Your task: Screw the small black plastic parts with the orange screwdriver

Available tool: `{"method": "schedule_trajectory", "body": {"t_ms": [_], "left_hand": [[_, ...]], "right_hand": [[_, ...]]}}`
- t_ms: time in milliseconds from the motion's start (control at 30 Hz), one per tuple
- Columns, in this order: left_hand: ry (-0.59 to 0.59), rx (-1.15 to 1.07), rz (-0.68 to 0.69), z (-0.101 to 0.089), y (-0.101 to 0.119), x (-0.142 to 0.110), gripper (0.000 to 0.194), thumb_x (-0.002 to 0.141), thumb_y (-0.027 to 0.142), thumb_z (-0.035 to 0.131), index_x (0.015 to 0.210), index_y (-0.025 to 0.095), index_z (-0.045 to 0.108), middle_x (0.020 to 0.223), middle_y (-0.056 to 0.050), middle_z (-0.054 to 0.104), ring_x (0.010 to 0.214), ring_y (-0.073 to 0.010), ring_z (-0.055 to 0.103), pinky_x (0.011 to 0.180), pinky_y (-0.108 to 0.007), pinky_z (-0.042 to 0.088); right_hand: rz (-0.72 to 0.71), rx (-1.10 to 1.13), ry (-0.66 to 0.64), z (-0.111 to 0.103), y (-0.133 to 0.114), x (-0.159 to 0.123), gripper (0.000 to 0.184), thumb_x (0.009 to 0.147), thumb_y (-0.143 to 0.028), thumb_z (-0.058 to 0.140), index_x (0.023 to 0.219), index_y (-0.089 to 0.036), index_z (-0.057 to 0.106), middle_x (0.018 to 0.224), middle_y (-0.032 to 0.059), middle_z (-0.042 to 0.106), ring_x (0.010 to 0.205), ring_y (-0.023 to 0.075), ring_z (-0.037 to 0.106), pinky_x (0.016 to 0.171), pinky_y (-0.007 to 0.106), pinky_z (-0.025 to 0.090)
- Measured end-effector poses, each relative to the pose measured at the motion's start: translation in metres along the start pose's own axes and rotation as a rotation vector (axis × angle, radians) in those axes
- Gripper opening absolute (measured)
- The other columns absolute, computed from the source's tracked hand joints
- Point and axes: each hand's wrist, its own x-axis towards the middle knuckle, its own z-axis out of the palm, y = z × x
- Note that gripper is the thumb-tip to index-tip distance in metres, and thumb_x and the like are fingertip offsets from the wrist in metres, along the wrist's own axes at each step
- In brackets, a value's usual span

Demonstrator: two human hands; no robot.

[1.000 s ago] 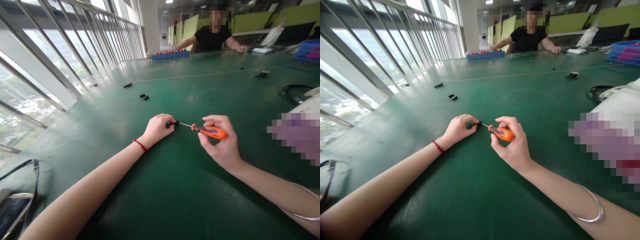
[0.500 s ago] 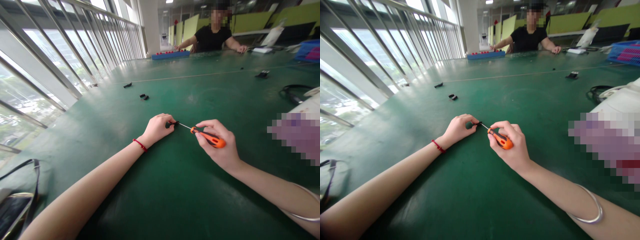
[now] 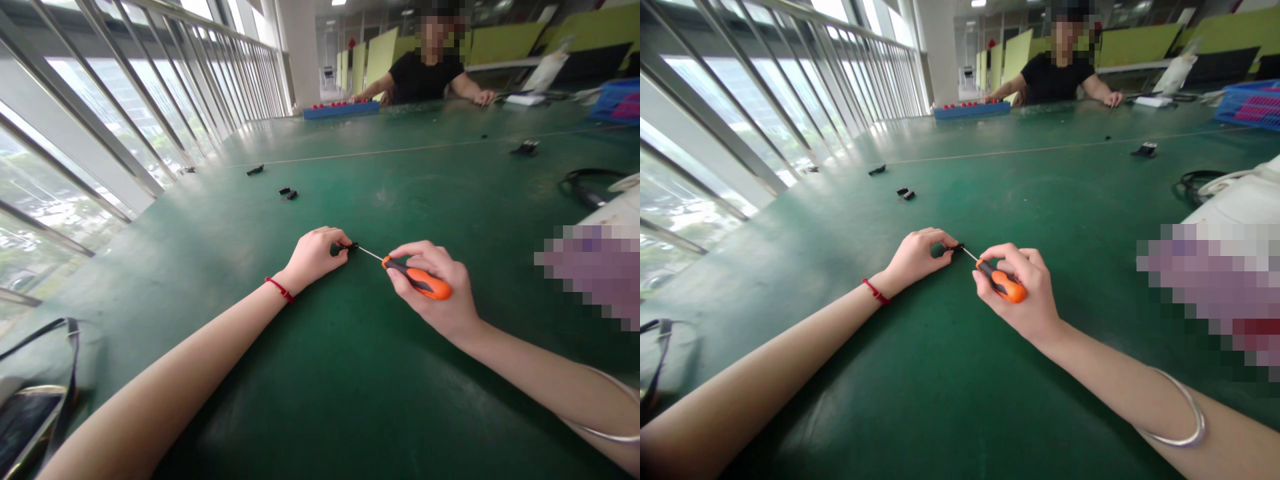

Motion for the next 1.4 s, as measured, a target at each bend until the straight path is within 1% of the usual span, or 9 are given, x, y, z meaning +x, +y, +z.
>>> {"method": "schedule_trajectory", "body": {"t_ms": [300, 400, 567, 700, 833, 1000, 1133, 1300, 1400], "left_hand": [[0.002, 0.007, -0.009, -0.0007, 0.0013, 0.0, 0.017, 0.075, 0.018, 0.056, 0.087, 0.02, 0.068, 0.089, 0.0, 0.071, 0.085, -0.0171, 0.064, 0.081, -0.029, 0.051], [0.005, 0.006, -0.004, -0.0008, 0.0019, 0.0, 0.016, 0.075, 0.018, 0.056, 0.086, 0.019, 0.068, 0.088, 0.0, 0.071, 0.085, -0.017, 0.064, 0.08, -0.029, 0.051], [0.003, 0.007, -0.012, -0.0007, 0.0021, 0.0001, 0.017, 0.074, 0.018, 0.057, 0.086, 0.019, 0.068, 0.088, 0.0, 0.071, 0.084, -0.017, 0.064, 0.08, -0.029, 0.051], [0.0, 0.002, -0.009, -0.0007, 0.0018, 0.0002, 0.017, 0.075, 0.018, 0.056, 0.086, 0.019, 0.068, 0.088, 0.0, 0.071, 0.084, -0.0172, 0.064, 0.08, -0.029, 0.051], [-0.001, 0.007, -0.015, -0.0008, 0.0018, 0.0002, 0.017, 0.075, 0.018, 0.056, 0.086, 0.02, 0.068, 0.088, 0.0, 0.071, 0.085, -0.0173, 0.064, 0.081, -0.029, 0.051], [0.007, 0.009, -0.004, -0.0005, 0.0016, 0.0002, 0.016, 0.074, 0.018, 0.056, 0.086, 0.019, 0.068, 0.088, 0.0, 0.071, 0.084, -0.0171, 0.064, 0.08, -0.029, 0.051], [0.001, 0.011, -0.008, -0.0004, 0.001, 0.0001, 0.017, 0.074, 0.018, 0.056, 0.087, 0.02, 0.068, 0.089, 0.0, 0.071, 0.085, -0.0172, 0.064, 0.081, -0.029, 0.051], [0.002, 0.008, -0.008, -0.0008, 0.0015, 0.0, 0.016, 0.075, 0.018, 0.056, 0.086, 0.019, 0.068, 0.089, 0.0, 0.071, 0.084, -0.0172, 0.064, 0.081, -0.029, 0.051], [0.006, 0.01, -0.004, -0.0009, 0.0019, 0.0, 0.016, 0.074, 0.018, 0.057, 0.086, 0.019, 0.068, 0.088, 0.0, 0.071, 0.084, -0.0173, 0.064, 0.08, -0.029, 0.051]], "right_hand": [[-0.018, 0.001, 0.007, 0.0003, 0.0002, -0.0007, 0.019, 0.075, -0.025, 0.064, 0.092, -0.024, 0.056, 0.062, -0.003, 0.057, 0.066, 0.0176, 0.057, 0.073, 0.036, 0.047], [-0.02, 0.043, 0.078, 0.0001, -0.0008, -0.0003, 0.03, 0.072, -0.022, 0.065, 0.1, -0.022, 0.054, 0.082, 0.0027, 0.062, 0.076, 0.0188, 0.059, 0.072, 0.035, 0.049], [0.009, 0.011, -0.018, -0.0004, -0.0009, -0.0001, 0.018, 0.075, -0.027, 0.064, 0.091, -0.024, 0.056, 0.062, -0.0028, 0.059, 0.064, 0.0171, 0.057, 0.072, 0.036, 0.048], [0.005, 0.025, 0.086, 0.0008, 0.0005, -0.0003, 0.033, 0.072, -0.024, 0.066, 0.102, -0.023, 0.054, 0.081, 0.0014, 0.062, 0.073, 0.0178, 0.059, 0.071, 0.034, 0.049], [-0.004, -0.006, -0.004, 0.0008, 0.0009, -0.0009, 0.022, 0.075, -0.026, 0.065, 0.095, -0.025, 0.056, 0.062, -0.0035, 0.057, 0.065, 0.0166, 0.057, 0.071, 0.034, 0.048], [-0.05, 0.051, 0.104, -0.0001, 0.0009, 0.0004, 0.038, 0.071, -0.021, 0.066, 0.106, -0.023, 0.051, 0.082, 0.0016, 0.059, 0.075, 0.0177, 0.059, 0.071, 0.034, 0.049], [-0.024, 0.017, -0.012, -0.0001, -0.001, 0.001, 0.026, 0.074, -0.025, 0.065, 0.098, -0.024, 0.053, 0.062, -0.0046, 0.055, 0.06, 0.0155, 0.056, 0.071, 0.035, 0.048], [-0.071, 0.094, 0.125, 0.001, -0.0022, 0.0013, 0.041, 0.07, -0.02, 0.066, 0.108, -0.024, 0.049, 0.086, 0.0021, 0.058, 0.077, 0.0185, 0.06, 0.073, 0.035, 0.049], [-0.057, 0.036, 0.034, 0.0009, -0.0022, 0.0005, 0.033, 0.072, -0.025, 0.067, 0.102, -0.024, 0.053, 0.071, -0.0016, 0.057, 0.067, 0.0165, 0.056, 0.072, 0.036, 0.048]]}}
